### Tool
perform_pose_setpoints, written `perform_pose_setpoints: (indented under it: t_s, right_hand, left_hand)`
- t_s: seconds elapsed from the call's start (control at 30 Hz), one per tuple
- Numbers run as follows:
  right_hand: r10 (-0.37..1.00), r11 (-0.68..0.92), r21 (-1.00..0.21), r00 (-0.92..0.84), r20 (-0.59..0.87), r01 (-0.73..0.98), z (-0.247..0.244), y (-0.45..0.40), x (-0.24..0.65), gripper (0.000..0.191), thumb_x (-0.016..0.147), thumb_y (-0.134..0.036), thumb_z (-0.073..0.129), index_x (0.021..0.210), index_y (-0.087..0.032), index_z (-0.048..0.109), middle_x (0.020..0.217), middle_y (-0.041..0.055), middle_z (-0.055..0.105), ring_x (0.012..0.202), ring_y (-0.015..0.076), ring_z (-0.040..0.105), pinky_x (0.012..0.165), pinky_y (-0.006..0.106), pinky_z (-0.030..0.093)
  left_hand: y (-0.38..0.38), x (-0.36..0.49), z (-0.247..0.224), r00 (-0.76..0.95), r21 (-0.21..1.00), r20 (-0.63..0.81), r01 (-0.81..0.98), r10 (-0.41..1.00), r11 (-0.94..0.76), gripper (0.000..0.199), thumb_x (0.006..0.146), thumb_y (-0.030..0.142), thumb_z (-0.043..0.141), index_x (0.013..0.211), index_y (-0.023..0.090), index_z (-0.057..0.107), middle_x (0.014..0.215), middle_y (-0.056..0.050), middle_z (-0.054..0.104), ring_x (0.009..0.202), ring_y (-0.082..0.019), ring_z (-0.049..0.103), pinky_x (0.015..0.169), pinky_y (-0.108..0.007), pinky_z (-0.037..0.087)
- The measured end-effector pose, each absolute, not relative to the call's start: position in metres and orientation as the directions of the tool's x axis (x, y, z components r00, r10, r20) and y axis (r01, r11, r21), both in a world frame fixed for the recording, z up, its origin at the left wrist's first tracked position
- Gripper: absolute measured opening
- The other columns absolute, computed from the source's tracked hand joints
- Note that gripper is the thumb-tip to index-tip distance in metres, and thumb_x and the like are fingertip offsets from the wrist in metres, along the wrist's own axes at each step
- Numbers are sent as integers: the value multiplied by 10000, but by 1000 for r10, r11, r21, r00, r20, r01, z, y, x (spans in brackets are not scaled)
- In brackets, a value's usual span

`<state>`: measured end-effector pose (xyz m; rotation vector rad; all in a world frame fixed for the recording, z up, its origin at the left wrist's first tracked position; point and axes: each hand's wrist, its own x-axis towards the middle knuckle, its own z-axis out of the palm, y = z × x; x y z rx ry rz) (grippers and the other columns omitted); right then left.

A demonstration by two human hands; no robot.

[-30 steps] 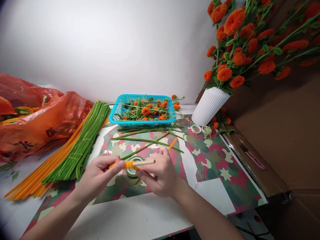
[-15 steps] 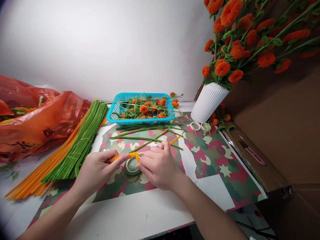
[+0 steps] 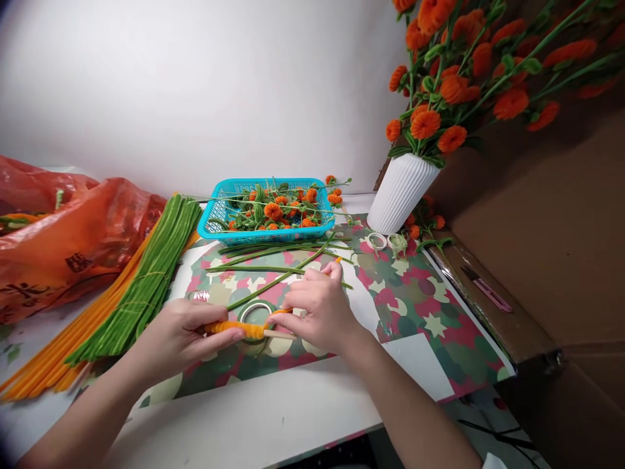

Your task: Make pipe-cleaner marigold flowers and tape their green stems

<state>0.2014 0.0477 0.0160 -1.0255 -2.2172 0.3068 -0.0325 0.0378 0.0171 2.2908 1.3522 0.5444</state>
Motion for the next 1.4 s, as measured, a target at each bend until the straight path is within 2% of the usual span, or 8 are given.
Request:
perform_pose_setpoints:
  t_s: [0.1, 0.2, 0.47, 0.7, 0.87, 1.0, 1.2, 1.4]
  right_hand:
    - [667, 723, -310, -506, 546, 618, 12, 42, 195, 435, 951, -354, 482, 562, -170, 540, 541, -37, 547, 632, 120, 404, 756, 355, 172]
    - [623, 753, -244, -545, 561, 611, 10, 37, 191, 417, 982, -313, 395, 615, -171, 533, 585, -28, 562, 644, 124, 421, 748, 356, 180]
    - [570, 754, -251, -413, 710, 607, 12, 34, 193, 398, 959, -278, 433, 617, -193, 616, 527, -27, 551, 587, 118, 402, 709, 363, 166]
    - [737, 676, -535, -454, 501, 507, 16, 52, 205, 476, 871, -521, 589, 515, -209, 644, 480, -49, 529, 567, 104, 394, 737, 350, 203]
    - [643, 712, -297, -422, 639, 636, 10, 49, 199, 369, 894, -381, 608, 573, -204, 648, 524, -47, 544, 605, 110, 397, 735, 359, 182]
    - [557, 698, -136, -414, 720, 703, 7, 37, 190, 355, 935, -276, 524, 605, -179, 613, 534, -32, 543, 594, 113, 402, 698, 358, 172]
    - [702, 700, -484, -377, 605, 526, 10, 33, 189, 493, 999, -362, 357, 624, -177, 620, 533, -24, 530, 557, 106, 404, 692, 341, 201]
    - [826, 537, -724, -443, 348, 432, 16, 47, 201, 541, 876, -568, 545, 497, -184, 586, 470, -42, 538, 555, 110, 447, 735, 335, 249]
  left_hand:
    - [35, -28, 19, 255, 465, 166, 832, 953, -303, 497, 779, 518, 573, 475, 187, 361, 424, 63, 287, 431, -87, 261, 446, -227, 192]
    - [32, -24, 19, 78, 578, 179, 798, 981, -169, 493, 791, 523, 550, 481, 191, 360, 434, 58, 288, 442, -91, 292, 445, -217, 218]
    - [32, -23, 16, 144, 869, 32, 486, 989, -99, 442, 815, 457, 504, 473, 182, 445, 436, 49, 317, 436, -87, 301, 426, -212, 250]
    - [37, -37, 17, 442, 604, 208, 644, 873, -470, 421, 781, 395, 591, 456, 181, 431, 438, 51, 318, 429, -83, 276, 437, -229, 211]
    - [37, -34, 17, 332, 415, 198, 824, 922, -386, 483, 776, 506, 575, 472, 186, 380, 438, 49, 304, 436, -91, 260, 456, -238, 197]
    - [33, -25, 18, 102, 503, 235, 838, 967, -211, 491, 782, 519, 560, 481, 190, 354, 446, 51, 291, 446, -91, 267, 456, -223, 208]
    - [33, -26, 16, 102, 849, 57, 518, 993, -102, 458, 815, 472, 516, 470, 186, 424, 445, 45, 329, 441, -91, 324, 435, -209, 261]
    - [37, -38, 15, 355, 739, 202, 556, 913, -380, 430, 779, 434, 568, 458, 193, 413, 420, 56, 291, 409, -83, 253, 420, -231, 204]
